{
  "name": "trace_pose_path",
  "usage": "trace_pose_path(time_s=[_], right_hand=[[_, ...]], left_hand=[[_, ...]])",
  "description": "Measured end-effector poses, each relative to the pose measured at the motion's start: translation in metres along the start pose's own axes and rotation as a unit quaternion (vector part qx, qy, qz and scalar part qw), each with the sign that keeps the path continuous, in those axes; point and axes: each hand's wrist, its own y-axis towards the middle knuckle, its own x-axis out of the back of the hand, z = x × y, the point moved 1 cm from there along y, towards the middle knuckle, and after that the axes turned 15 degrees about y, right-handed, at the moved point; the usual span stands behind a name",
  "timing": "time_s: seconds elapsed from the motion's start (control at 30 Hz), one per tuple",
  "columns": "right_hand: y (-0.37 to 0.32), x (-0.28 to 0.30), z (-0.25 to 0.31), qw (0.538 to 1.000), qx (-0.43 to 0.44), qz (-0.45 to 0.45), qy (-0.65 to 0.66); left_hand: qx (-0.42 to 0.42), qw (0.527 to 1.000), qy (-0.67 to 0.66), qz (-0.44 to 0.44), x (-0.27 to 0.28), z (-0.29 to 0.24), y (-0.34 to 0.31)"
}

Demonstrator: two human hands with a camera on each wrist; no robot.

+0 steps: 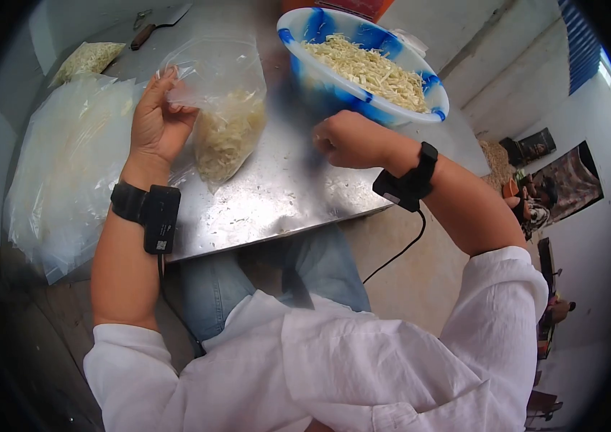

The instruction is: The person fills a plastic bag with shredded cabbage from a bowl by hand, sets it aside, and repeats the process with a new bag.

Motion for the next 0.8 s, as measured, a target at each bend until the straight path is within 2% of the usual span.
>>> trace_pose_path(time_s=[0.03,0.1,0.17,0.23,0.27,0.3,0.33,0.37,0.4,0.43,0.5,0.6,0.67,0.8], right_hand=[[-0.004,0.015,0.011,1.0,0.001,-0.004,-0.002],[-0.018,0.048,0.029,0.99,0.036,-0.08,0.108],[-0.023,0.084,0.013,0.972,-0.003,-0.165,0.17],[-0.026,0.123,-0.015,0.963,-0.073,-0.207,0.156],[-0.026,0.14,-0.034,0.961,-0.102,-0.201,0.158],[-0.025,0.15,-0.05,0.957,-0.133,-0.205,0.155],[-0.025,0.158,-0.061,0.952,-0.164,-0.208,0.151],[-0.024,0.165,-0.072,0.953,-0.16,-0.208,0.152],[-0.022,0.168,-0.078,0.951,-0.197,-0.193,0.139],[-0.019,0.171,-0.085,0.948,-0.235,-0.177,0.125],[-0.012,0.175,-0.096,0.945,-0.254,-0.164,0.126],[0.0,0.174,-0.111,0.936,-0.304,-0.13,0.119],[0.012,0.173,-0.124,0.93,-0.332,-0.108,0.11],[0.032,0.172,-0.155,0.919,-0.386,-0.043,0.068]], left_hand=[[-0.005,1.0,-0.001,0.006,-0.002,-0.003,-0.001],[-0.011,1.0,0.003,0.016,-0.003,-0.012,0.0],[-0.026,0.998,0.036,0.043,-0.004,-0.024,0.004],[-0.046,0.994,0.097,0.038,-0.023,-0.043,0.004],[-0.068,0.986,0.152,0.027,-0.033,-0.054,0.004],[-0.071,0.975,0.198,0.071,-0.038,-0.064,0.005],[-0.074,0.974,0.201,0.071,-0.051,-0.072,0.004],[-0.076,0.962,0.261,0.039,-0.066,-0.078,0.002],[-0.077,0.944,0.32,0.007,-0.076,-0.08,0.002],[-0.078,0.943,0.323,0.006,-0.078,-0.078,0.003],[-0.096,0.924,0.37,0.008,-0.081,-0.077,0.006],[-0.081,0.913,0.4,-0.002,-0.062,-0.038,0.009],[-0.014,0.935,0.353,-0.014,-0.057,-0.017,0.0],[0.024,0.957,0.283,-0.059,-0.049,0.005,-0.008]])
